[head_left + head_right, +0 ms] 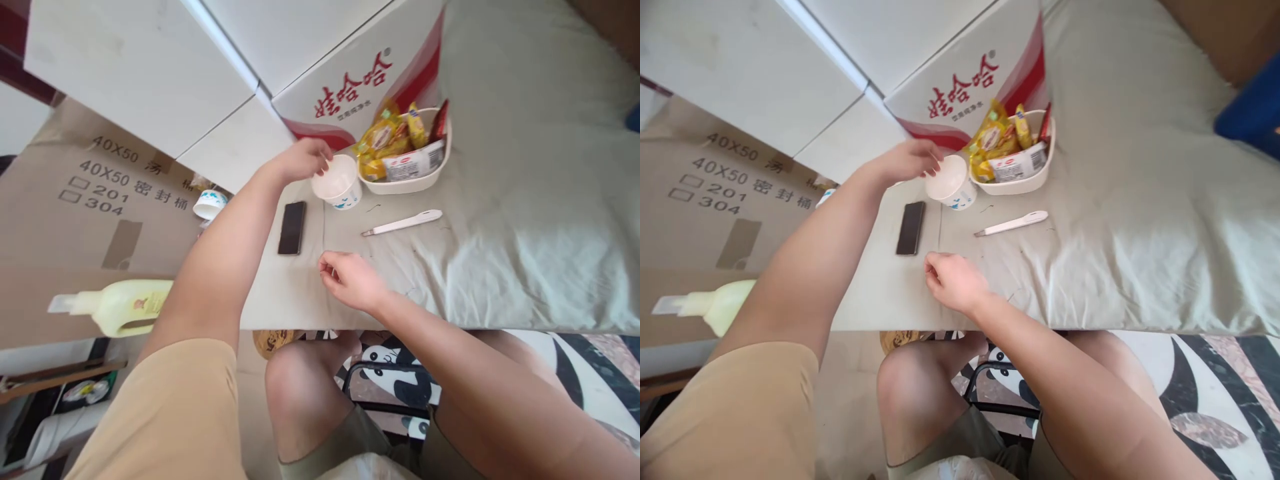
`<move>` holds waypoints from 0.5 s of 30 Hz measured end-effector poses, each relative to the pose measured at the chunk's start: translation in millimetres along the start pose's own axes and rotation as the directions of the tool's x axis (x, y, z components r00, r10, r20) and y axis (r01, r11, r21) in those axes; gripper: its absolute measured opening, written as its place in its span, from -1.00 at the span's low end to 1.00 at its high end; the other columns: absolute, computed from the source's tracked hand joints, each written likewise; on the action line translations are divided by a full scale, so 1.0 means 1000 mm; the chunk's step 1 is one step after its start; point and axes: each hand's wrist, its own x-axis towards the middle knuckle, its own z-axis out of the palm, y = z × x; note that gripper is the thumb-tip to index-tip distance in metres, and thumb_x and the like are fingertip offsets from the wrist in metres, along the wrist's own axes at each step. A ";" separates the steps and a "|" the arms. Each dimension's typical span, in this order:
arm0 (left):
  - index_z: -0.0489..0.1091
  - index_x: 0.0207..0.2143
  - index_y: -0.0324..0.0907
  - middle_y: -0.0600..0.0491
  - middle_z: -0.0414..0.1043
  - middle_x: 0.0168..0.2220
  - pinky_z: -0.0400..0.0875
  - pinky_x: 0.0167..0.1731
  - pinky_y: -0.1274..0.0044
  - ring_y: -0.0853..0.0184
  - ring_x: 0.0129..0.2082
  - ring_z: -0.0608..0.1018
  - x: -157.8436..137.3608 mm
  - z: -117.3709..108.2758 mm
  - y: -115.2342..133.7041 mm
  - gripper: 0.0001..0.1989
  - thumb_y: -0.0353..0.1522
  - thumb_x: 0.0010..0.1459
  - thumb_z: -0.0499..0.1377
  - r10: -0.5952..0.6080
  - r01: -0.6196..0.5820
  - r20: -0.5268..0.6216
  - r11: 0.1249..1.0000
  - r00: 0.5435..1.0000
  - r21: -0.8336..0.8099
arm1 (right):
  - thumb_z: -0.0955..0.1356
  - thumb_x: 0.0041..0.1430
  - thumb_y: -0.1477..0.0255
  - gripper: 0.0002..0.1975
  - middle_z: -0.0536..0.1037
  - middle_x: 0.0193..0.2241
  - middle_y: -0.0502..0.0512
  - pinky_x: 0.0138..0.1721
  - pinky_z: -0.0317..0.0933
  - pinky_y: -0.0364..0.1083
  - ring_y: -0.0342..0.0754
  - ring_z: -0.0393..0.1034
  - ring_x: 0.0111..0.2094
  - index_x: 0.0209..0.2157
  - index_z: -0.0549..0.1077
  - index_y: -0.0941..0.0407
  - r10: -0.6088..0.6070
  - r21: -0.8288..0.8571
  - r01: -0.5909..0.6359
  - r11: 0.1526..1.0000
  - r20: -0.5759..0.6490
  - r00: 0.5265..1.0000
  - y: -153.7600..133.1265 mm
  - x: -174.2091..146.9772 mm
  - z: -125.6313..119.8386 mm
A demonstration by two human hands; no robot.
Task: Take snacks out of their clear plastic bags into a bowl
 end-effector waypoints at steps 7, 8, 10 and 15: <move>0.39 -0.38 -0.17 0.13 0.39 -0.46 0.30 -0.02 0.40 0.27 -0.19 0.49 -0.085 -0.125 -0.128 -0.90 -0.53 0.12 0.21 -0.141 0.261 -0.352 0.911 0.925 0.320 | 0.23 0.30 0.51 -0.84 0.59 -0.22 0.12 -0.27 0.11 -0.09 -0.05 0.41 -0.31 -0.20 0.43 0.11 -0.020 -0.106 0.041 0.994 0.191 0.981 -0.011 0.010 0.058; 0.36 -0.40 -0.18 0.14 0.35 -0.48 0.27 -0.02 0.40 0.30 -0.20 0.45 -0.100 -0.138 -0.155 -0.89 -0.51 0.13 0.22 -0.199 0.344 -0.438 0.896 0.876 0.280 | 0.23 0.30 0.51 -0.84 0.59 -0.22 0.11 -0.27 0.11 -0.09 -0.04 0.42 -0.31 -0.20 0.44 0.10 -0.014 -0.130 0.041 0.991 0.208 0.978 -0.010 0.011 0.063; 0.29 -0.46 -0.17 0.15 0.24 -0.53 0.25 -0.03 0.39 0.31 -0.19 0.42 -0.129 -0.158 -0.206 -0.83 -0.49 0.13 0.23 -0.335 0.486 -0.510 0.852 0.792 0.195 | 0.23 0.31 0.51 -0.83 0.60 -0.22 0.11 -0.28 0.09 -0.08 -0.03 0.44 -0.29 -0.19 0.44 0.10 -0.002 -0.186 0.047 0.981 0.237 0.972 -0.006 0.013 0.072; 0.24 -0.45 -0.13 0.04 0.37 -0.33 0.19 0.10 0.24 0.11 0.00 0.42 -0.167 -0.160 -0.298 -0.70 -0.39 -0.01 0.37 -0.498 0.575 -0.423 0.815 0.757 0.069 | 0.21 0.34 0.51 -0.82 0.60 -0.25 0.10 -0.30 0.07 -0.07 -0.03 0.46 -0.30 -0.22 0.44 0.11 -0.053 -0.326 0.143 0.935 0.269 0.962 0.005 0.014 0.083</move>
